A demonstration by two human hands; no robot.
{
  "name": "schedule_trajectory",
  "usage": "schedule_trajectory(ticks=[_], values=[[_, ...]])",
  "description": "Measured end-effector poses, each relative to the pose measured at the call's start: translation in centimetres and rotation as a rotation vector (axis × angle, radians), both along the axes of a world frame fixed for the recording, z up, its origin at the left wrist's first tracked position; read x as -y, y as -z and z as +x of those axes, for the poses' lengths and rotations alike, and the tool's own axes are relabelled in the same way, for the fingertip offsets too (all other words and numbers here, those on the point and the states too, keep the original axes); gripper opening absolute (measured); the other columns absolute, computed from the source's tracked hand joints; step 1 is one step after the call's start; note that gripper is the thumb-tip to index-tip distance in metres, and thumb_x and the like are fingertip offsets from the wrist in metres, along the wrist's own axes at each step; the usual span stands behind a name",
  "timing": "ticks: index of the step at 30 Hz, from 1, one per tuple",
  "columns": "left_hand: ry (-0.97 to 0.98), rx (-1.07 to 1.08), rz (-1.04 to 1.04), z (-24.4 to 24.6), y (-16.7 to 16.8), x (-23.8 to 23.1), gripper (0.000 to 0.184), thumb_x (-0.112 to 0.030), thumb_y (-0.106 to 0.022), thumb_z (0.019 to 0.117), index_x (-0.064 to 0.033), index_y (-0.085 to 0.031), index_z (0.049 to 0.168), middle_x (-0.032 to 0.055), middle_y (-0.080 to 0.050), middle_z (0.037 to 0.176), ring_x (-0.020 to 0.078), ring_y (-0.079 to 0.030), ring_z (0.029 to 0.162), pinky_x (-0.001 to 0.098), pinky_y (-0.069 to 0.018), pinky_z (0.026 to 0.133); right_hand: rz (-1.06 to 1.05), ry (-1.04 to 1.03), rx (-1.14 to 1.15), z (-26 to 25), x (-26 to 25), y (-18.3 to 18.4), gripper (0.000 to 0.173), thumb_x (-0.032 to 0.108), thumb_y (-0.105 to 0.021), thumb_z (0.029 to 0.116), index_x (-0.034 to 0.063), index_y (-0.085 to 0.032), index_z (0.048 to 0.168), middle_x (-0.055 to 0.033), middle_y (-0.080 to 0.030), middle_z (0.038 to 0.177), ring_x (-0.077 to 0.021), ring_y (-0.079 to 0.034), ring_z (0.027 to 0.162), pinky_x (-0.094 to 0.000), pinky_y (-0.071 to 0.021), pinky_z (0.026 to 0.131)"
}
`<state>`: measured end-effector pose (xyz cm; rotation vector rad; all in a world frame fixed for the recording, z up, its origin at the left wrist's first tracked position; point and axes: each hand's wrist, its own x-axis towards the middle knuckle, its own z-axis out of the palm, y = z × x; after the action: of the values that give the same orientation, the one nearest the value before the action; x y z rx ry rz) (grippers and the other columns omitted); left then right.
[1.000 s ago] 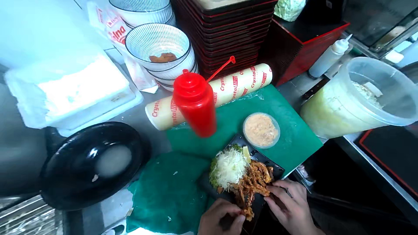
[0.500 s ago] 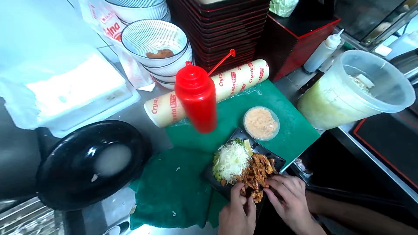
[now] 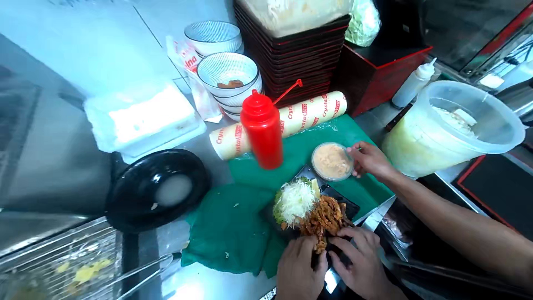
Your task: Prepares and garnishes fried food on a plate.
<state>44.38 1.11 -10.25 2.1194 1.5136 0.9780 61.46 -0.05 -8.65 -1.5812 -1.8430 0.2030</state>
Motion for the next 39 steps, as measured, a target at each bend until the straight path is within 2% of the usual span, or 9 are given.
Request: schedule_trajectory(ticks=[1,4,8,14,18,22,27,32,39], values=[[-0.017,0.078,-0.119,-0.1,-0.9,-0.1,0.027,-0.020,-0.073,0.0826,-0.0010,-0.073,0.101,0.0099,-0.073,0.085,0.0198,-0.070,0.068,0.0364,-0.0597,0.062,-0.051,-0.013,-0.043,-0.3,-0.7,-0.9,0.033,0.017,-0.082,0.0766,0.0031,-0.076,0.106,-0.0246,-0.068,0.108,-0.0429,-0.063,0.106,-0.0597,-0.0467,0.094],[-0.030,0.271,-0.444,-1.0,-2.6,-0.8,0.029,-0.014,-0.068,0.0897,0.0001,-0.068,0.115,0.0060,-0.073,0.083,0.0115,-0.068,0.065,0.0302,-0.0587,0.061,-0.050,-0.032,0.057,-0.8,-0.9,0.8,0.031,0.038,-0.079,0.0804,0.0196,-0.077,0.105,-0.0113,-0.069,0.106,-0.0338,-0.064,0.105,-0.0577,-0.0470,0.092],[-0.001,0.318,-0.552,-1.4,-2.5,-1.3,0.026,-0.019,-0.066,0.0942,-0.0027,-0.071,0.114,0.0043,-0.076,0.086,0.0102,-0.071,0.071,0.0299,-0.0599,0.067,0.020,0.066,0.124,-1.3,-0.3,1.8,0.026,0.054,-0.068,0.0863,0.0309,-0.075,0.096,0.0001,-0.069,0.111,-0.0249,-0.061,0.110,-0.0522,-0.0447,0.095],[0.055,0.038,-0.376,-1.6,-2.3,-2.3,0.023,-0.023,-0.071,0.0899,-0.0044,-0.080,0.099,0.0153,-0.069,0.099,0.0249,-0.070,0.084,0.0413,-0.0604,0.075,0.031,0.240,0.193,-2.6,-0.1,2.1,0.015,0.046,-0.067,0.0876,0.0327,-0.075,0.086,0.0019,-0.070,0.119,-0.0262,-0.061,0.116,-0.0531,-0.0427,0.097],[0.110,-0.012,-0.044,-2.3,-0.2,-2.5,0.031,-0.027,-0.072,0.0818,-0.0028,-0.074,0.102,0.0145,-0.070,0.099,0.0259,-0.071,0.085,0.0398,-0.0610,0.074,0.028,0.279,0.296,-3.4,0.0,2.2,0.016,0.044,-0.065,0.0864,0.0311,-0.074,0.083,0.0018,-0.071,0.119,-0.0266,-0.063,0.114,-0.0535,-0.0446,0.095],[0.199,-0.012,0.165,-2.4,1.1,-4.1,0.025,-0.033,-0.067,0.0888,-0.0136,-0.078,0.101,0.0084,-0.073,0.100,0.0266,-0.071,0.090,0.0414,-0.0598,0.076,0.037,0.295,0.306,-3.7,0.4,2.4,0.021,0.049,-0.062,0.0907,0.0314,-0.074,0.088,0.0008,-0.070,0.120,-0.0274,-0.062,0.116,-0.0532,-0.0440,0.098],[0.244,-0.030,0.128,-2.7,1.0,-4.9,0.022,-0.030,-0.066,0.0862,-0.0160,-0.078,0.097,0.0060,-0.073,0.100,0.0262,-0.070,0.090,0.0422,-0.0587,0.076,0.126,0.399,0.119,-2.2,1.5,3.1,0.019,0.040,-0.062,0.0947,0.0288,-0.076,0.099,-0.0003,-0.071,0.115,-0.0204,-0.064,0.111,-0.0461,-0.0472,0.096],[0.213,-0.002,0.048,-2.8,0.7,-3.9,0.033,-0.037,-0.069,0.0891,-0.0081,-0.076,0.103,0.0121,-0.073,0.101,0.0307,-0.071,0.094,0.0473,-0.0591,0.080,-0.092,0.490,-0.018,0.4,1.2,2.4,0.033,0.041,-0.064,0.0925,0.0197,-0.078,0.112,-0.0068,-0.071,0.118,-0.0325,-0.064,0.113,-0.0600,-0.0497,0.091],[0.134,-0.039,0.060,-1.7,0.3,-3.7,0.033,-0.043,-0.074,0.0817,-0.0111,-0.078,0.088,0.0080,-0.072,0.090,0.0283,-0.070,0.085,0.0454,-0.0587,0.073,0.094,0.284,0.042,0.7,0.5,2.2,0.021,0.038,-0.064,0.0929,0.0227,-0.077,0.098,-0.0023,-0.072,0.107,-0.0234,-0.066,0.106,-0.0490,-0.0513,0.093]])
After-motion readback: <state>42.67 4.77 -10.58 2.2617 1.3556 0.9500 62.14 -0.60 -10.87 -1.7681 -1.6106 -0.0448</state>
